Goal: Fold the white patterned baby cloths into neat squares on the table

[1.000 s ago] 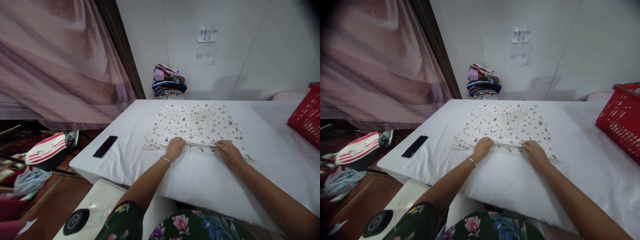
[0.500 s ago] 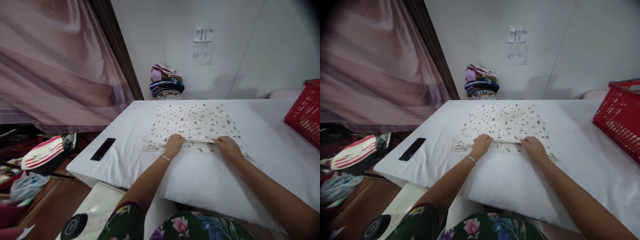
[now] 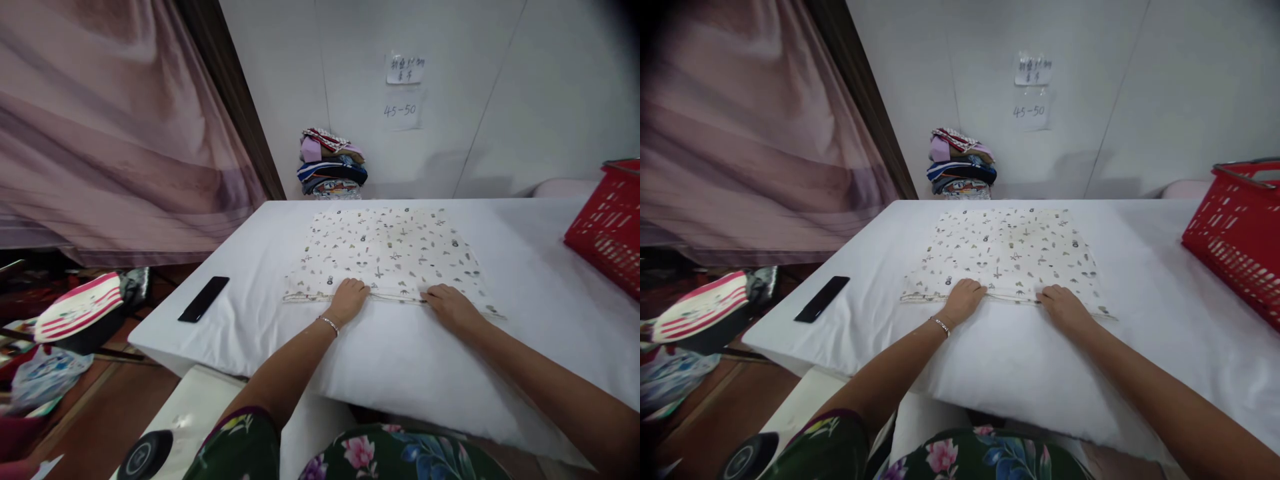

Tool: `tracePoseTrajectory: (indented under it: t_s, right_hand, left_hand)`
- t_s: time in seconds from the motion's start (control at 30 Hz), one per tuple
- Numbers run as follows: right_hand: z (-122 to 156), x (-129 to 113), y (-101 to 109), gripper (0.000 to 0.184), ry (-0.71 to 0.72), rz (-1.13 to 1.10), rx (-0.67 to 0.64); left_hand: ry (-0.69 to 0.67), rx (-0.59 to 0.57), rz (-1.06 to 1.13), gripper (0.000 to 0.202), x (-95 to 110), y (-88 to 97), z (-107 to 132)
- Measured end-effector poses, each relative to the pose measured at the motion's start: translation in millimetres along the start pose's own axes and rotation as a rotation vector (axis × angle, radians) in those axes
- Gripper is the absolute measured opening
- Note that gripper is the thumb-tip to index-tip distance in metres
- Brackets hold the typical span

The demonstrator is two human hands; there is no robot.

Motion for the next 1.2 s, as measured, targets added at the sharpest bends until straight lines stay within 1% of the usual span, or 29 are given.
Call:
tracePoseTrajectory:
  t_s: [0.1,0.17,0.27,0.33,0.37,0.43,0.57,0.6,0.7,0.87,0.9,1.0,1.03,1.07,1.1,1.17,1.2]
  right_hand:
    - [-2,-1,7,0.034,-0.025,-0.038,-0.032]
    - [-3,0,10,0.035,-0.065,-0.090,-0.076]
    - [-4,5,11,0.037,-0.166,-0.174,-0.141]
    - [-4,11,9,0.037,-0.244,-0.205,-0.161]
    - [-4,13,9,0.037,-0.276,-0.210,-0.160]
    - [-3,13,8,0.034,-0.295,-0.212,-0.147]
    - [-4,8,9,0.035,-0.243,-0.195,-0.106]
    - [-4,8,10,0.035,-0.249,-0.187,-0.104]
    - [-5,13,15,0.034,-0.333,-0.183,-0.110]
    - [5,12,27,0.030,-0.504,-0.287,-0.105]
    - [7,10,28,0.029,-0.509,-0.315,-0.099]
    - [9,11,28,0.028,-0.446,-0.421,-0.077]
    - [9,20,29,0.028,-0.455,-0.440,-0.056]
    - [10,34,30,0.029,-0.496,-0.425,-0.027]
    - [11,53,32,0.030,-0.561,-0.363,0.002]
    - [14,95,38,0.032,-0.702,-0.145,0.038]
    - [14,114,41,0.033,-0.756,-0.036,0.033]
  left_hand:
    - [0.029,-0.005,0.032,0.019,-2,4.3,1]
    - [0.040,-0.026,0.069,0.016,-4,5.5,3]
    - [0.030,-0.072,0.110,0.013,-4,5.4,4]
    - [0.035,-0.088,0.109,0.013,-6,5.3,4]
    - [0.041,-0.089,0.106,0.014,-6,5.5,4]
    - [0.046,-0.079,0.106,0.014,-7,6.3,4]
    - [0.026,-0.048,0.103,0.011,-5,6.8,4]
    - [0.018,-0.045,0.096,0.012,-5,6.1,4]
    - [0.018,-0.044,0.067,0.016,-7,3.7,4]
    - [0.042,-0.022,0.080,0.020,-5,7.1,7]
    - [0.047,-0.022,0.092,0.021,-5,8.6,8]
    - [0.077,-0.019,0.148,0.020,-5,13.6,11]
    - [0.092,-0.008,0.178,0.020,-5,15.8,12]
    - [0.110,0.013,0.213,0.020,-6,18.4,13]
    - [0.132,0.041,0.250,0.021,-7,21.1,13]
    - [0.188,0.105,0.318,0.023,-10,25.6,15]
    - [0.218,0.130,0.344,0.023,-12,26.6,16]
Point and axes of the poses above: each hand's wrist, its own z-axis away from the middle knuckle, its own y-axis out of the back of the hand, x = y × z, the point moved 9 cm from there along -z, towards the middle knuckle, and after that the axes turned 15 degrees about x, right-handed, at the moved point
